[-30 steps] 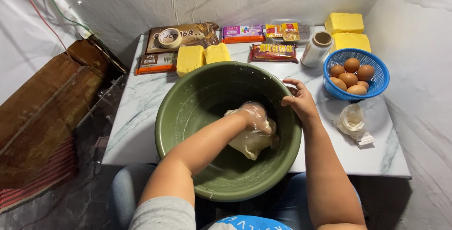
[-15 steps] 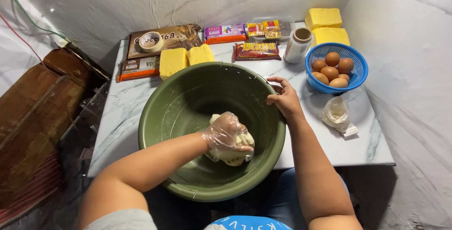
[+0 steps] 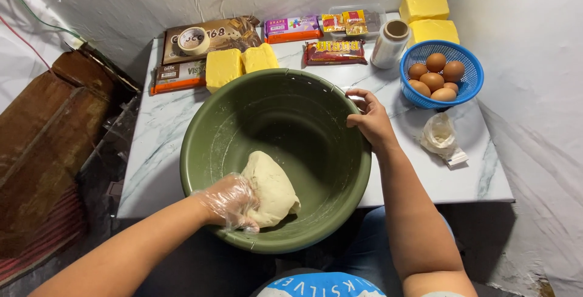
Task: Kneading a ball of dough by hand in a large green bowl on a table surrounded by baking ingredients.
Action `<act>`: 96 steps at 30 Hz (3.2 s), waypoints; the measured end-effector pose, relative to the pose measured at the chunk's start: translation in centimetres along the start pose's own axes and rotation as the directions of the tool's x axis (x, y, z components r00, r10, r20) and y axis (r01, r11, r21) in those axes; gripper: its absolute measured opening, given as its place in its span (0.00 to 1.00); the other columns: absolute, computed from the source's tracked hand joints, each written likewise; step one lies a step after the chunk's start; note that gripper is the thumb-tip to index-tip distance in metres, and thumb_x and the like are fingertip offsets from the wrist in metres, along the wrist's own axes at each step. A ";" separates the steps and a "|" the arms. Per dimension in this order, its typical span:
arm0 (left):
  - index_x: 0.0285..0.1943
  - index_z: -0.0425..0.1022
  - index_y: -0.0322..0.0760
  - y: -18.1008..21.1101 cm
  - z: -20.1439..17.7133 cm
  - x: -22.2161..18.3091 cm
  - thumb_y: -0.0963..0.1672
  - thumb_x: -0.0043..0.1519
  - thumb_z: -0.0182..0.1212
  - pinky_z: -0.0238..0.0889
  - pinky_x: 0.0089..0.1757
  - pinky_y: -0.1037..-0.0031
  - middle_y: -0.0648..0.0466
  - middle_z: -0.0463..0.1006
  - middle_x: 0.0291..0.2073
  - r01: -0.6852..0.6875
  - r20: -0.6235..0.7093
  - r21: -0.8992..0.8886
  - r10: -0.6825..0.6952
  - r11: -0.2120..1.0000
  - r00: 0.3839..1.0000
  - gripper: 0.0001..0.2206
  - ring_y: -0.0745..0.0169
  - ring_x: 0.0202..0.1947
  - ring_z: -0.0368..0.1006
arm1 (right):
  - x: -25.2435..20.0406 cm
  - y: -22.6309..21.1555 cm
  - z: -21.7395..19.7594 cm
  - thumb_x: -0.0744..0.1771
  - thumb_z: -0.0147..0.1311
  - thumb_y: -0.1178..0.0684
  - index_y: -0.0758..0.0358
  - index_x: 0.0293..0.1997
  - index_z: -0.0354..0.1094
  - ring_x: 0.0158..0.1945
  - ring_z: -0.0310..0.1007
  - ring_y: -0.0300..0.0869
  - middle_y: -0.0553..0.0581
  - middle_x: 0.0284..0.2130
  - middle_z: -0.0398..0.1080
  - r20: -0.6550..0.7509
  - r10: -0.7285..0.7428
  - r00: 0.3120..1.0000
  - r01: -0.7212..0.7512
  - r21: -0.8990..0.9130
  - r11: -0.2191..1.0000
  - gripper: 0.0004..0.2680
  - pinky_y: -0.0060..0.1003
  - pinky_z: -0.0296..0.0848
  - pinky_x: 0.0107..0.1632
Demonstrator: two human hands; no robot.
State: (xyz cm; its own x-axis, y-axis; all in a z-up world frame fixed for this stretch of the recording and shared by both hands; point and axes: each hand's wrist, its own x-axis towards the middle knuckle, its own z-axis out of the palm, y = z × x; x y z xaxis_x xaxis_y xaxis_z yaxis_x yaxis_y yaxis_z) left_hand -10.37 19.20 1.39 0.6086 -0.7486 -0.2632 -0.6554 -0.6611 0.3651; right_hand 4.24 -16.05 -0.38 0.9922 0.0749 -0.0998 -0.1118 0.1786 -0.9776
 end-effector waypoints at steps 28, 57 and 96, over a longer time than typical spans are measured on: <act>0.51 0.71 0.55 -3.0 4.3 19.1 0.61 0.58 0.55 0.65 0.46 0.48 0.56 0.80 0.40 0.195 -0.043 0.447 -0.197 0.873 0.979 0.20 0.50 0.49 0.75 | 0.4 0.5 -0.3 0.51 0.51 0.72 0.53 0.58 0.68 0.40 0.72 0.41 0.61 0.41 0.74 -0.021 -0.053 0.998 0.052 -0.053 0.997 0.30 0.32 0.70 0.45; 0.72 0.59 0.61 0.3 -8.7 17.3 0.68 0.57 0.40 0.66 0.58 0.53 0.57 0.79 0.58 0.384 -0.124 -0.321 -0.441 0.865 0.889 0.37 0.48 0.61 0.73 | 2.5 2.1 -2.0 0.51 0.52 0.71 0.51 0.58 0.69 0.38 0.75 0.46 0.59 0.39 0.73 -0.052 -0.026 0.998 0.023 -0.061 0.998 0.30 0.37 0.71 0.39; 0.55 0.80 0.35 9.0 -12.7 9.7 0.70 0.53 0.39 0.61 0.63 0.58 0.48 0.80 0.57 0.168 0.374 -0.056 -0.135 0.984 0.917 0.45 0.46 0.65 0.69 | 2.2 1.9 -2.0 0.51 0.50 0.73 0.53 0.57 0.69 0.31 0.72 0.44 0.63 0.36 0.72 -0.072 -0.033 0.997 0.028 -0.068 0.997 0.30 0.36 0.70 0.37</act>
State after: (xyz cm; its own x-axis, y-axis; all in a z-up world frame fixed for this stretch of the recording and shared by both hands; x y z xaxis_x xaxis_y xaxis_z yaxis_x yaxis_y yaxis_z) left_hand -4.71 6.61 13.45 0.4792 -0.6162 -0.6250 -0.5180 -0.7734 0.3653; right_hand 6.28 -17.48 -2.85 0.9967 -0.0019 -0.0809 -0.0802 0.1133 -0.9903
